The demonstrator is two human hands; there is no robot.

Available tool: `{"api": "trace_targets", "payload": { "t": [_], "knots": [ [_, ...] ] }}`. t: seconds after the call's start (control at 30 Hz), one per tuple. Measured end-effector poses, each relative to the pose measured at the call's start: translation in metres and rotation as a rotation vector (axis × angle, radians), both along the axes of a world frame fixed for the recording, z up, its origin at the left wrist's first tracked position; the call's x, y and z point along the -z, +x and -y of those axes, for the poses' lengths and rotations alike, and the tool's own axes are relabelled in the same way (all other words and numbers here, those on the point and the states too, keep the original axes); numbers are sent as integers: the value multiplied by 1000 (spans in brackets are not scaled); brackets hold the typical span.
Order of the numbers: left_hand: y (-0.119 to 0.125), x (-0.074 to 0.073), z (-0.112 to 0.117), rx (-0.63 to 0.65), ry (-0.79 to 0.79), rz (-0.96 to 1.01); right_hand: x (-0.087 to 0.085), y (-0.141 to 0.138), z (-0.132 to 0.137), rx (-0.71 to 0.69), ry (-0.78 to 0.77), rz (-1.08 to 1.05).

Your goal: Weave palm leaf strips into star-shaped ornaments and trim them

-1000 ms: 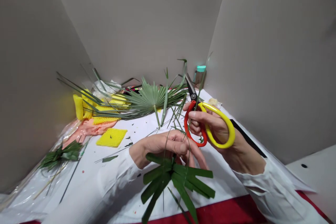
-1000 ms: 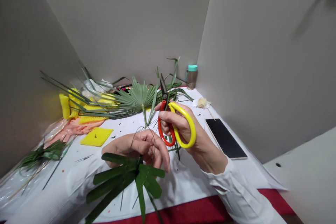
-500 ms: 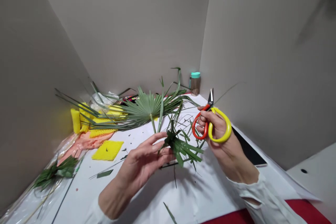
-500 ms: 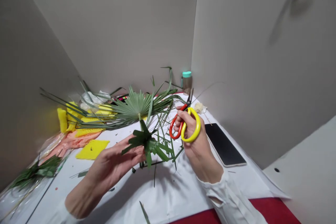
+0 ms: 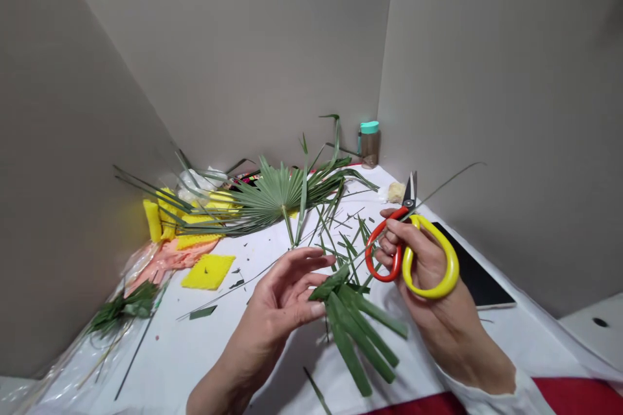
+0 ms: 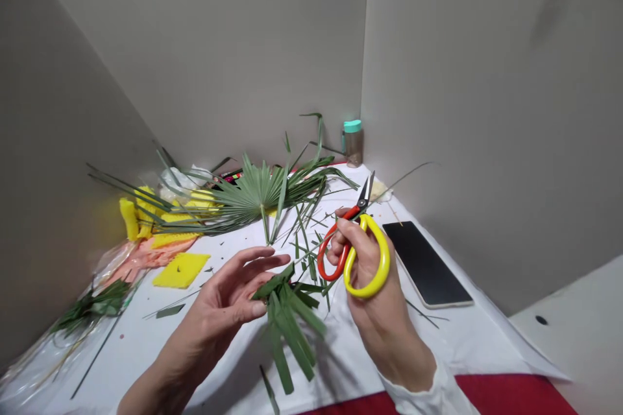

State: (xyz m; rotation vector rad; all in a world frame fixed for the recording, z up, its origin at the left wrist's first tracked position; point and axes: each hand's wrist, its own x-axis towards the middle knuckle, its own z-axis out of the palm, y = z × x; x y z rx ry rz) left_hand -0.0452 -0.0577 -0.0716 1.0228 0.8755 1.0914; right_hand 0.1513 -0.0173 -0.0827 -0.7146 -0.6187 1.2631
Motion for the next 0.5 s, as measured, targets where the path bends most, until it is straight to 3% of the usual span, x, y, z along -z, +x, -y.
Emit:
{"api": "trace_targets", "payload": {
  "t": [0.23,0.5],
  "knots": [
    [4,-2,5,-3,51,-107,4,2,2,-42,-12,32],
    [8,-10,-3,-49,-63,43,6,5,8,-99,-79,67]
  ]
}}
